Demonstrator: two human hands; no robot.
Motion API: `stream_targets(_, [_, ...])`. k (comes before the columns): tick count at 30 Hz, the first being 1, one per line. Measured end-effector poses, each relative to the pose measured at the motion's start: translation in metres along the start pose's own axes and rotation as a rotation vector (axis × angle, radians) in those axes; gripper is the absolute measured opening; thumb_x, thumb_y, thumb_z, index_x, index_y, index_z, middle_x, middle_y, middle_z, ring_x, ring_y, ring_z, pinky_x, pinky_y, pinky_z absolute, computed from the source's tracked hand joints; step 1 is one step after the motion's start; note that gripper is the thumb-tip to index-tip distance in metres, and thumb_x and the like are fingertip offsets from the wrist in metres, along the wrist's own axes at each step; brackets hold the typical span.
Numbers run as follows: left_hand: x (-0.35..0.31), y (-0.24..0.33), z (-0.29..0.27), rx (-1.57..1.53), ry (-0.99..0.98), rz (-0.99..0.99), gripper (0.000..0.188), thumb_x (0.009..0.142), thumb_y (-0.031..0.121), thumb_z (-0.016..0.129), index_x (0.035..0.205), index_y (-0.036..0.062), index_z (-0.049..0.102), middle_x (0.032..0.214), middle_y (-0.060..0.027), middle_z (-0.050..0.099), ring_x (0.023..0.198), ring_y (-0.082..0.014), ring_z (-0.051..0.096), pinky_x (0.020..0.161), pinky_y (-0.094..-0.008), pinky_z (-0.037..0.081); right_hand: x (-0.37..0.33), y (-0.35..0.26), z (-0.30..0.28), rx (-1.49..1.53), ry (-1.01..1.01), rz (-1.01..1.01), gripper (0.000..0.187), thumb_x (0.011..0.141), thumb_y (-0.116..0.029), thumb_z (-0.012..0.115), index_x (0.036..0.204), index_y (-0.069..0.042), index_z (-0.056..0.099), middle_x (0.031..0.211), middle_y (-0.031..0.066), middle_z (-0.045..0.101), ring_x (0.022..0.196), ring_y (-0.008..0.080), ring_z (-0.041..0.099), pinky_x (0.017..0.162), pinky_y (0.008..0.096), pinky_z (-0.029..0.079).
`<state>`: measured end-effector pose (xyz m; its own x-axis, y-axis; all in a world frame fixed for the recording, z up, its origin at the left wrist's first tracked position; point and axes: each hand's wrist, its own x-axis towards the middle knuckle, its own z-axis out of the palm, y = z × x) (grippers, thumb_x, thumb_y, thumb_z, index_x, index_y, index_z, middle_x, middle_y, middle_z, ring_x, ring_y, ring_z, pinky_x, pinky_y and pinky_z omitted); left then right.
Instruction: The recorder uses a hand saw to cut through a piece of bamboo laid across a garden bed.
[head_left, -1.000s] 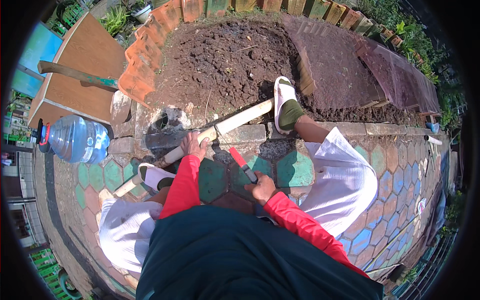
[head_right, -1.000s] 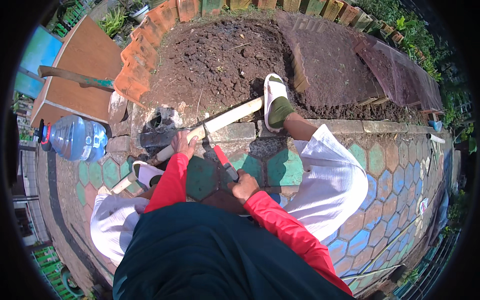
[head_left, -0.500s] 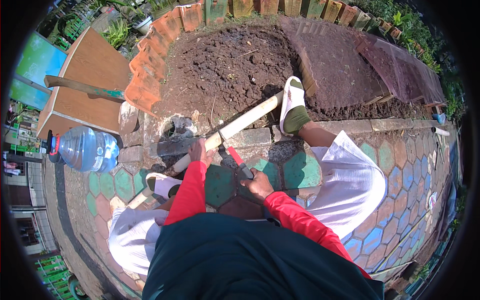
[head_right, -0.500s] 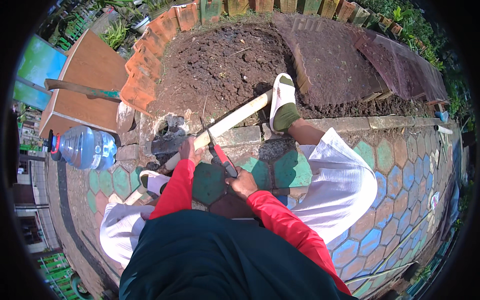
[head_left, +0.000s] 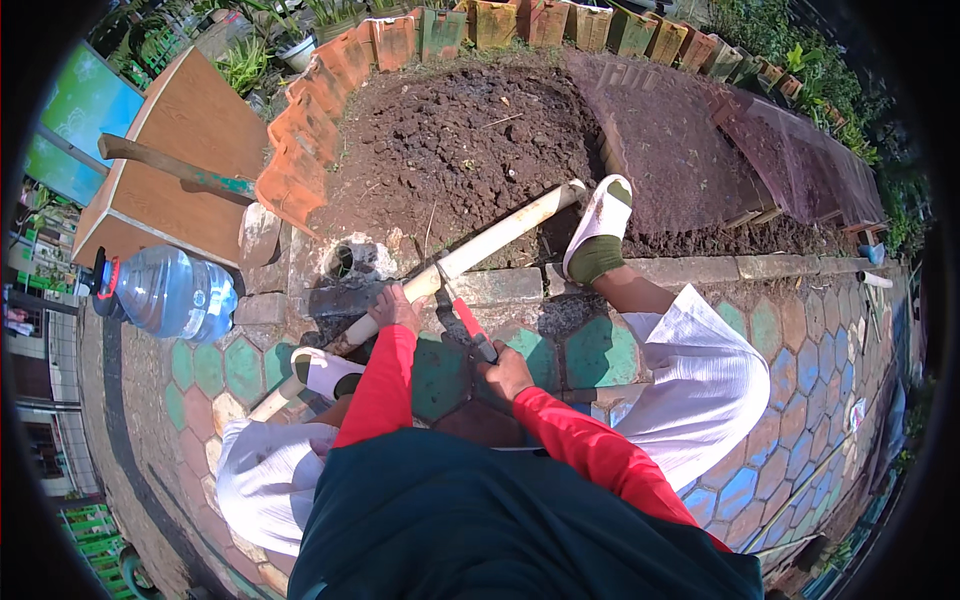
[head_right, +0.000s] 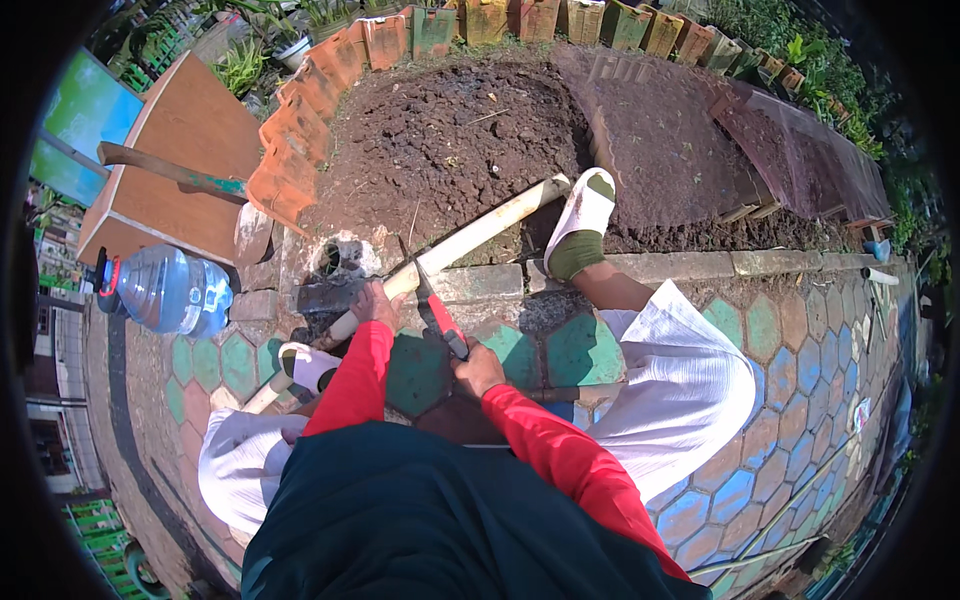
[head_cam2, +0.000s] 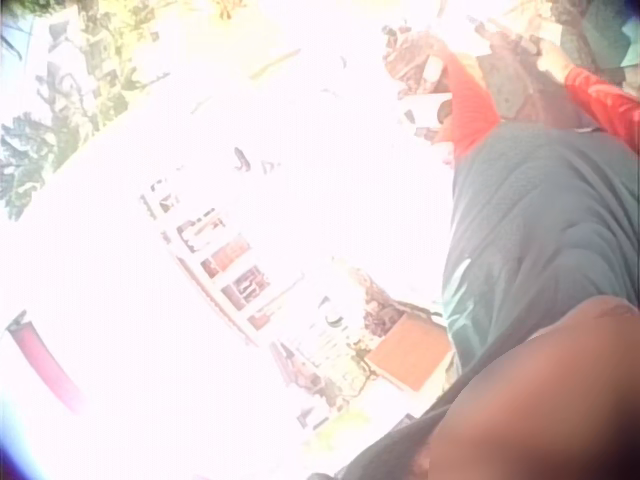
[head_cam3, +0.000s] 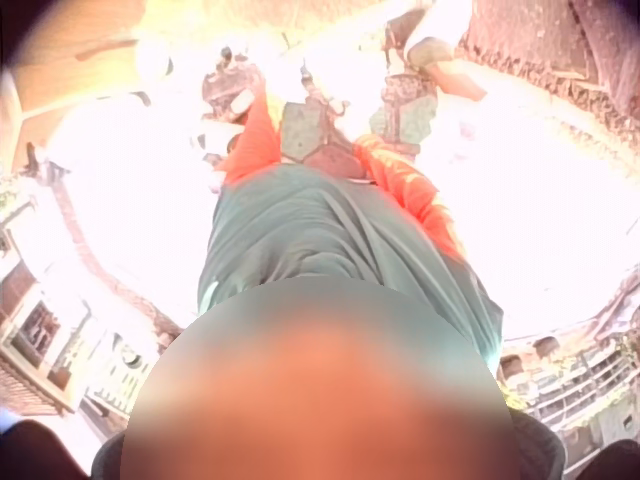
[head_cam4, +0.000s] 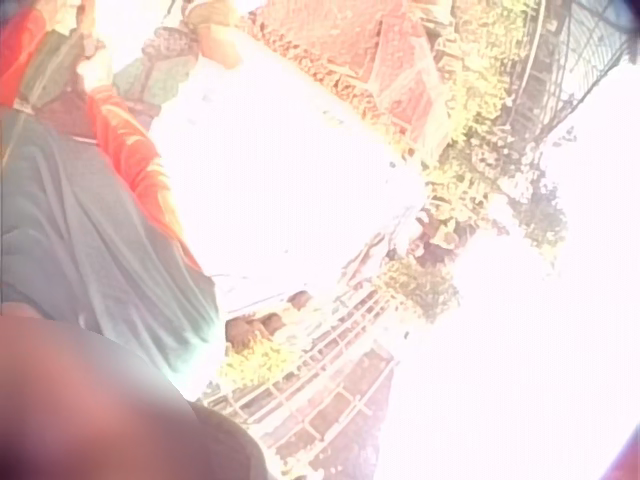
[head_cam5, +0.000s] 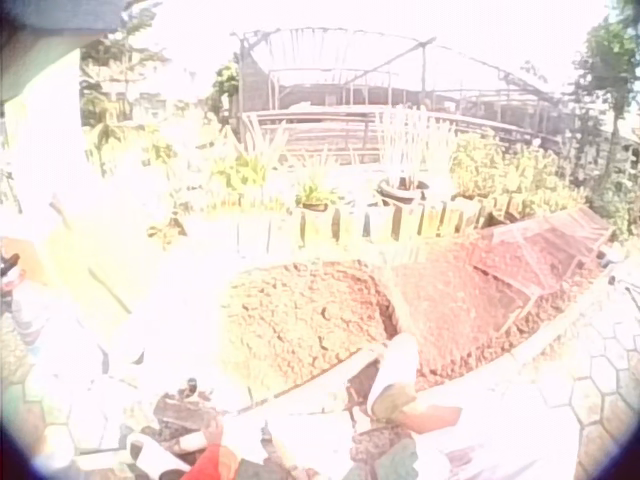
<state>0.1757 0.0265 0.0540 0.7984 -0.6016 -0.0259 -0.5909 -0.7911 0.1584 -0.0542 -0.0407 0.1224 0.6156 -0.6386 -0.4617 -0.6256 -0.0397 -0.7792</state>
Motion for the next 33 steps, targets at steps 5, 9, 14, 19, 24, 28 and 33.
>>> stream_targets(5, [0.011,0.005,-0.014,0.063,-0.043,-0.088,0.051,0.077,0.045,0.062,0.111,0.0106,0.044,0.11,-0.0109,0.047,0.111,-0.0286,0.042,0.092,-0.0511,0.031,0.029,0.006,-0.011,0.049,-0.043,-0.045,0.035,0.067,-0.017,0.067,0.094,0.003,0.057,0.078,0.0201,0.061,0.077,0.0336,0.059,0.072,0.0372,0.044])
stream_targets(9, [0.011,0.005,-0.013,0.058,-0.03,-0.063,0.049,0.076,0.046,0.063,0.105,0.0104,0.045,0.11,-0.0095,0.046,0.113,-0.0284,0.04,0.093,-0.0576,0.028,0.024,-0.029,-0.024,0.04,-0.094,0.005,0.037,0.065,-0.019,0.067,0.092,0.004,0.057,0.075,0.0209,0.06,0.075,0.0328,0.059,0.07,0.0369,0.045])
stream_targets(14, [0.001,0.004,-0.007,0.066,-0.005,-0.03,0.051,0.074,0.045,0.065,0.107,0.0106,0.045,0.109,-0.0091,0.046,0.111,-0.0281,0.04,0.093,-0.0572,0.027,0.022,-0.001,-0.025,0.67,-0.247,0.232,0.017,0.067,-0.001,0.064,0.081,-0.001,0.055,0.051,0.0013,0.043,0.038,0.0117,0.037,0.038,0.0275,0.029])
stream_targets(19, [0.002,0.003,-0.001,0.088,0.069,0.011,0.054,0.073,0.044,0.065,0.111,0.011,0.045,0.108,-0.0082,0.047,0.11,-0.0271,0.041,0.093,-0.0563,0.026,0.038,0.029,-0.041,0.609,-0.356,0.106,0.036,0.067,-0.005,0.065,0.101,0.002,0.055,0.057,0.0098,0.054,0.046,0.0203,0.052,0.044,0.0315,0.04])
stream_targets(24, [0.005,-0.004,-0.006,0.094,-0.033,-0.007,0.053,0.074,0.046,0.064,0.109,0.0114,0.046,0.109,-0.0076,0.048,0.11,-0.0271,0.042,0.09,-0.055,0.029,0.001,-0.041,-0.029,-0.123,-0.104,0.011,0.048,0.064,-0.027,0.065,0.098,0.003,0.053,0.082,0.029,0.058,0.085,0.0434,0.057,0.073,0.042,0.044])
stream_targets(28, [0.009,-0.002,-0.007,0.093,-0.073,-0.013,0.053,0.074,0.047,0.064,0.108,0.0107,0.046,0.108,-0.0083,0.048,0.109,-0.028,0.042,0.09,-0.0542,0.03,0.006,-0.015,-0.032,-0.104,-0.057,-0.016,0.036,0.068,-0.023,0.06,0.096,-0.002,0.055,0.082,0.0257,0.061,0.083,0.0411,0.059,0.074,0.0442,0.047])
stream_targets(33, [0.014,-0.007,-0.003,0.026,-0.026,0.063,0.053,0.077,0.052,0.058,0.105,0.008,0.049,0.106,-0.0112,0.049,0.105,-0.0301,0.044,0.087,-0.05,0.033,0.019,0.029,-0.002,-0.033,-0.019,-0.022,0.024,0.068,-0.016,0.06,0.089,-0.003,0.057,0.073,0.0208,0.059,0.073,0.0369,0.059,0.067,0.0419,0.044])
